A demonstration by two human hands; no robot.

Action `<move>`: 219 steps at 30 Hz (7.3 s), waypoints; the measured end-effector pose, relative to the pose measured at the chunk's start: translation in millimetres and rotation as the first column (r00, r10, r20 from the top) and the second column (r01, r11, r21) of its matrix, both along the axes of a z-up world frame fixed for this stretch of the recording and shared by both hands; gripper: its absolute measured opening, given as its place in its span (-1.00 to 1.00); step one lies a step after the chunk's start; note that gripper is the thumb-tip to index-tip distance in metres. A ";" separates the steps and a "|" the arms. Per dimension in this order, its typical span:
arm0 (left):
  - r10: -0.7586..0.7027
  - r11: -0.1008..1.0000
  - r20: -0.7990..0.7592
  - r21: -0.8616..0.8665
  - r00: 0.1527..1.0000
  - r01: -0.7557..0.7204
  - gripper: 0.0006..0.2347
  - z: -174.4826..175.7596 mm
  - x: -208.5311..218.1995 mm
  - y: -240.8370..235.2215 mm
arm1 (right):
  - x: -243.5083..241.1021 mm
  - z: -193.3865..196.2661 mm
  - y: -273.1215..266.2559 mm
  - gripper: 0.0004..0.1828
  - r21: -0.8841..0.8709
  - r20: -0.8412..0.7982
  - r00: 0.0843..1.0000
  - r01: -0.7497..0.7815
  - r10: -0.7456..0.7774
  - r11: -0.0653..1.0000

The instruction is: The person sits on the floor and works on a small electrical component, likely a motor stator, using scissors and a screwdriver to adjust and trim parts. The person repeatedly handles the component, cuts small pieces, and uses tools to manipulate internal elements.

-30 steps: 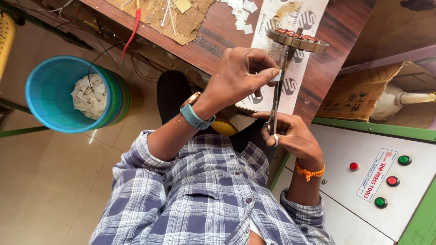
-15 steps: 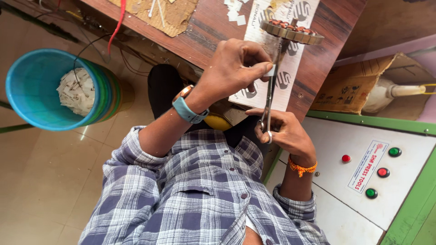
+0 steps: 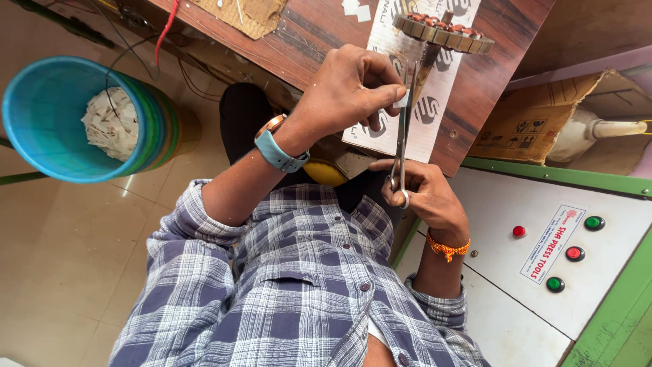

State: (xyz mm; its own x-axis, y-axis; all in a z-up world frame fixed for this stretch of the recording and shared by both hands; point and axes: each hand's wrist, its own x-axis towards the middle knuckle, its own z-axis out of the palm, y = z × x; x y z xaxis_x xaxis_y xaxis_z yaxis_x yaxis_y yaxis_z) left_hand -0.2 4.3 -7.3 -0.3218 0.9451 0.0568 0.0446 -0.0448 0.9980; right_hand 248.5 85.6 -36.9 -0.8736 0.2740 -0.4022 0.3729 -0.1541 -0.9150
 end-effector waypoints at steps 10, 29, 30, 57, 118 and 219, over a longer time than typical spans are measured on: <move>-0.013 1.000 0.015 0.022 1.000 0.013 -0.87 2.4 5.8 1.8 | 0.8 1.7 2.6 -0.07 -0.016 -0.020 1.000 -0.020 0.020 1.000; -0.021 0.999 -0.028 0.036 0.999 0.022 -0.87 0.7 -0.4 4.0 | -0.5 3.2 3.7 -0.04 -0.036 -0.011 1.000 0.004 -0.005 0.999; -0.030 0.999 -0.022 0.033 0.999 0.031 -0.87 0.6 -1.1 3.9 | -0.2 2.9 4.0 -0.04 -0.040 -0.011 1.000 -0.004 0.003 0.999; -0.096 0.991 0.362 0.126 0.927 0.053 -0.86 -11.3 -3.4 3.3 | 19.1 -16.8 1.8 -0.36 0.083 -0.030 0.982 0.191 -0.189 0.978; 0.109 0.986 -0.245 0.150 0.963 -0.074 -0.89 -9.1 13.3 22.8 | 11.6 -5.5 -4.6 -0.10 0.089 -0.105 0.989 0.114 -0.105 0.989; 0.383 0.875 -0.372 0.438 0.846 -0.204 -0.91 39.8 112.9 -15.9 | -5.8 69.4 -5.4 -0.88 0.307 -0.607 0.695 0.652 -0.385 0.693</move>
